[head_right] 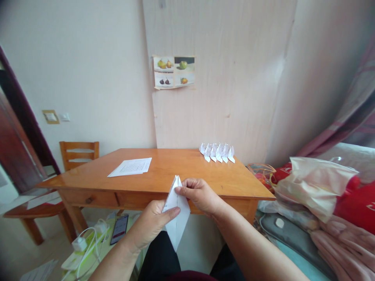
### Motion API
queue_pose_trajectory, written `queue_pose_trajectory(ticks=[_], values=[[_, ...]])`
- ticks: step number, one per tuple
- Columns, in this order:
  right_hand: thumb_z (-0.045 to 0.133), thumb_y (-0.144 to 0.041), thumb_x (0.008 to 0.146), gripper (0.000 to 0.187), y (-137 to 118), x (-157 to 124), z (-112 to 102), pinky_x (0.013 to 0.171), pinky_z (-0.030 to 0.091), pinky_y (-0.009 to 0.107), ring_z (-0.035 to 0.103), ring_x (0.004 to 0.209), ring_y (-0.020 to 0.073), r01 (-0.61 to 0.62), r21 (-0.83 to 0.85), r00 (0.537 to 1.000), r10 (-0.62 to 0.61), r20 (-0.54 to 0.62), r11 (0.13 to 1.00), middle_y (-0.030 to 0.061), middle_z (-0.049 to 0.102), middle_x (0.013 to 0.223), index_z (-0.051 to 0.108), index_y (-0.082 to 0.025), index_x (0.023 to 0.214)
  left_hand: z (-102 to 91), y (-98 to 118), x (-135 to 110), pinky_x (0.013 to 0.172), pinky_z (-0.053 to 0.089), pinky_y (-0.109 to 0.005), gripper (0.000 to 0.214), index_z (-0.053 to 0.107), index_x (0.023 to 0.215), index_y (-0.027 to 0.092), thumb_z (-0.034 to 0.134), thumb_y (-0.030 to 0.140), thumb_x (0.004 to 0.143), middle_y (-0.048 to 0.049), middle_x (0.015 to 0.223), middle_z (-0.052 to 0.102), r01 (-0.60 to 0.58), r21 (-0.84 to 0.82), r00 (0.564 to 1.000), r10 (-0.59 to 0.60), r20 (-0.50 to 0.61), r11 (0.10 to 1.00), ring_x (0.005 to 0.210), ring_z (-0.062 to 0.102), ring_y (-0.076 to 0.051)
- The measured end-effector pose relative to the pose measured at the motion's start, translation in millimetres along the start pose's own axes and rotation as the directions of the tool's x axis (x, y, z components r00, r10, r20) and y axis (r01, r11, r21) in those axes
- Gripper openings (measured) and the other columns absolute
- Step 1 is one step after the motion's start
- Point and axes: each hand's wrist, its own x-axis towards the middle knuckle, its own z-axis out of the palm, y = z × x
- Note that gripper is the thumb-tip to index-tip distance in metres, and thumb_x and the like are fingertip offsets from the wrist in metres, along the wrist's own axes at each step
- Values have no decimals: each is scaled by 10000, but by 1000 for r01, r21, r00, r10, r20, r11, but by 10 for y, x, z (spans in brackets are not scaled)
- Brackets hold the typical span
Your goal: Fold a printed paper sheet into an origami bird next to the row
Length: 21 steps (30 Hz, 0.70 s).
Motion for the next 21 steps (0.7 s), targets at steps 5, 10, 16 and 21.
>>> queue_pose_trajectory(ticks=[5,10,16,21], values=[[779,-456,749,337,-6,-11,2,572,362,256,436,600,108,-3,-23,1000,3,-18,1000,-17,520,645,607,-174,685,20,42,-8,740,434,-271,347,732,1035,138,707,414,826,-58,906,710,11,-50,1000,-10,9,999,805,612,-195],[765,-483,758,366,33,10,-41,567,373,254,445,596,109,6,-26,997,-8,-71,1000,-18,523,642,577,-175,698,47,19,7,876,456,-317,354,730,1106,168,725,366,813,-68,1045,734,-28,-97,1000,27,-15,995,955,642,-240],[700,-431,839,297,35,-10,-26,706,453,280,568,775,144,131,-109,991,-133,-11,985,39,651,886,656,-169,970,0,-50,41,934,447,-359,363,727,1144,180,688,378,842,-76,1116,731,-42,-15,995,41,-86,999,1021,643,-270],[706,-402,832,371,79,-89,11,794,481,331,587,994,212,262,-471,919,-366,-144,842,92,646,1125,635,-207,1140,-73,-77,50,970,435,-384,365,725,1156,174,665,380,861,-76,1134,729,-55,62,989,63,-133,997,1064,638,-291]])
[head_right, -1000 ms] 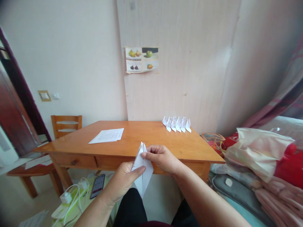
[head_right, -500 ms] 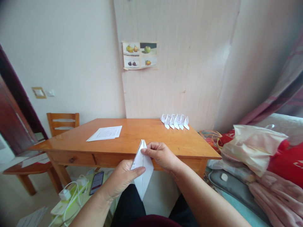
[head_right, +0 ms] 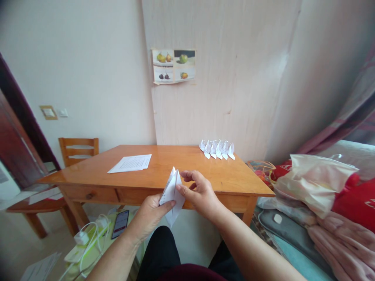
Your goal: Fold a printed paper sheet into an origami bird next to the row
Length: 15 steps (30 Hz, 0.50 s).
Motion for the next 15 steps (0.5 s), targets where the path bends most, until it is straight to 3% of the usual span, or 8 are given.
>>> queue_pose_trajectory(ticks=[3,7,15], values=[[668,-354,870,204,-4,-70,9,769,490,325,610,951,201,100,-105,995,-102,-10,989,78,650,1063,661,-222,1025,-11,35,-3,948,452,-395,378,730,1156,165,663,390,860,-76,1070,747,2,30,1000,-1,-9,1000,1032,653,-300],[624,-267,904,69,-84,-192,-2,889,493,371,607,1011,210,250,-122,968,-243,67,961,69,639,1046,665,-240,953,-6,123,-19,1006,432,-385,379,714,1196,194,661,369,864,-65,1120,736,-76,1,996,76,-44,997,1093,637,-285],[619,-162,868,197,-197,-401,-23,852,515,387,586,1053,240,445,-296,895,-403,193,845,90,599,1136,663,-268,1027,-73,128,-28,833,535,-355,309,765,1055,172,743,299,773,-72,916,762,-72,-75,995,66,-72,995,962,669,-281]])
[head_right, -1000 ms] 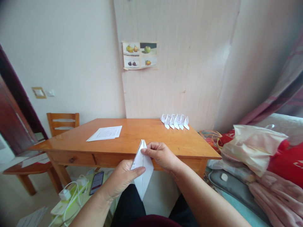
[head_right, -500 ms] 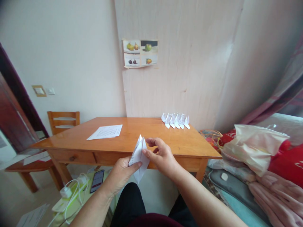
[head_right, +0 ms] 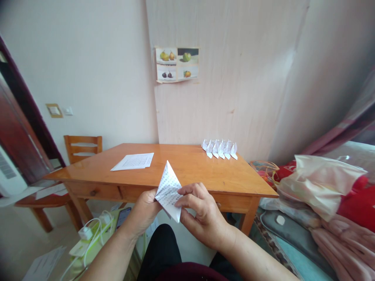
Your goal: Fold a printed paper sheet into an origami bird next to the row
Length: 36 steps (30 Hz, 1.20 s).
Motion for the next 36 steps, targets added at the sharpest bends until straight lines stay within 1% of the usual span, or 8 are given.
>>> queue_pose_trajectory(ticks=[5,9,12,19,26,33,36], values=[[614,-137,862,218,5,-14,13,854,514,386,586,1053,236,25,-26,1000,-24,5,999,89,600,1135,650,-261,1038,1,4,7,924,508,-389,291,764,1053,172,731,285,787,-68,905,762,-15,27,1000,15,-10,1000,965,672,-274],[599,-137,867,221,-3,-9,8,855,516,395,585,1057,242,21,-25,1000,-21,14,999,92,601,1134,647,-261,1043,5,7,4,957,493,-420,305,763,1059,169,741,285,777,-71,890,765,-19,24,1000,19,-5,1000,981,671,-290],[597,-133,861,232,-11,0,0,849,520,398,586,1059,247,24,-34,1000,-23,14,999,95,603,1134,646,-263,1047,1,5,3,977,481,-413,288,766,1046,165,738,270,779,-69,890,765,-7,16,1000,7,0,1000,987,673,-283],[595,-125,862,236,-12,-12,-3,859,514,400,582,1064,245,32,-41,999,-31,20,999,93,598,1142,639,-261,1050,-2,-7,7,930,498,-373,263,769,1037,177,729,259,791,-55,891,765,-12,25,1000,12,-1,1000,932,684,-258],[594,-126,862,233,-8,-22,7,855,512,401,577,1058,246,28,-47,999,-27,19,999,91,595,1150,642,-263,1043,-5,-22,7,921,505,-378,286,759,1070,175,719,262,800,-67,951,764,8,23,1000,-8,7,1000,985,673,-276],[587,-118,862,246,-6,-56,8,859,509,398,574,1059,246,25,-48,999,-24,26,999,93,593,1155,653,-263,1050,13,36,2,993,473,-391,328,743,1122,168,717,269,811,-73,1048,751,-10,8,1000,9,19,1000,1003,669,-267],[585,-120,864,248,-16,-44,3,855,511,395,576,1056,245,8,-35,1000,-8,3,999,92,592,1140,661,-266,1050,18,41,1,1003,466,-396,352,740,1134,169,727,301,808,-76,1068,749,-6,9,999,5,32,1000,1027,663,-278]])
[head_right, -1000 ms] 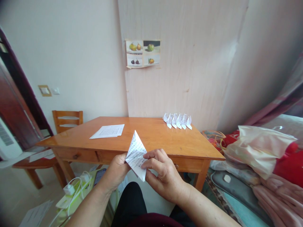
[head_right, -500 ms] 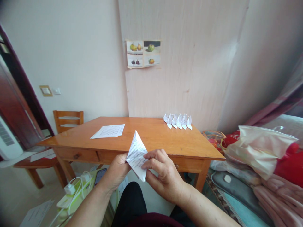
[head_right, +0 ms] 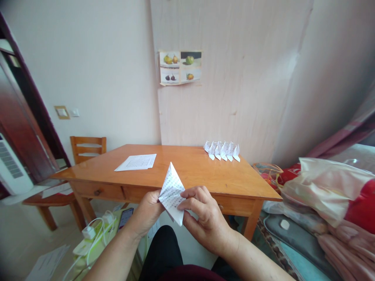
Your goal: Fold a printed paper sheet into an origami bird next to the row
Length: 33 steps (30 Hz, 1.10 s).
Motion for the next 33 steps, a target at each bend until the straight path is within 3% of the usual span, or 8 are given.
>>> queue_pose_trajectory(ticks=[5,8,13,16,18,22,25,33], values=[[638,-211,876,192,55,71,28,882,504,404,577,1070,242,-105,49,987,110,-113,993,79,602,1137,653,-266,1059,23,-16,-22,1024,441,-405,369,729,1158,180,696,369,843,-73,1125,735,-31,35,998,29,62,999,1089,639,-283],[707,-340,847,341,125,120,64,858,517,398,581,1078,254,-266,143,944,287,-162,953,88,614,1169,617,-261,1166,38,-26,-46,1043,417,-433,395,705,1198,182,676,386,861,-73,1175,717,-11,56,992,4,125,998,1110,628,-286],[698,-462,843,484,197,183,100,782,538,364,628,992,238,-467,438,856,516,8,768,111,643,1172,599,-219,1251,52,-56,-67,972,453,-399,395,706,1176,151,664,400,872,-78,1124,728,18,45,978,-27,208,999,1060,643,-278],[666,-474,866,451,207,184,111,756,542,351,648,928,219,-456,549,870,481,108,701,97,673,1084,611,-211,1228,62,-68,-71,936,465,-375,378,717,1141,141,655,406,878,-75,1064,739,9,59,979,-21,202,998,1030,648,-269],[677,-455,862,436,207,164,112,761,539,350,643,921,212,-433,548,878,471,80,716,92,668,1085,602,-217,1220,72,-61,-74,916,470,-358,341,731,1101,148,641,400,890,-62,1042,743,-8,100,983,-11,182,995,993,656,-255],[720,-351,841,357,180,103,75,859,502,376,599,1017,219,-337,381,906,407,-119,861,82,617,1164,591,-247,1157,97,-23,-79,869,488,-324,302,739,1062,166,604,393,916,-42,995,746,-82,229,992,57,116,970,945,663,-234],[680,-245,864,172,131,65,24,961,449,393,546,1147,232,-215,247,954,258,-155,945,74,574,1188,617,-249,1024,102,-13,-81,858,508,-317,295,728,1116,198,576,376,935,-41,987,751,-147,327,989,129,78,933,949,678,-232],[597,-59,830,253,39,-47,-63,952,455,378,495,1213,243,-64,132,990,79,-114,989,87,497,1243,631,-244,999,30,-68,-95,1146,339,-458,305,672,1206,321,549,223,944,-13,1159,727,-397,632,895,432,106,666,1075,668,-186]])
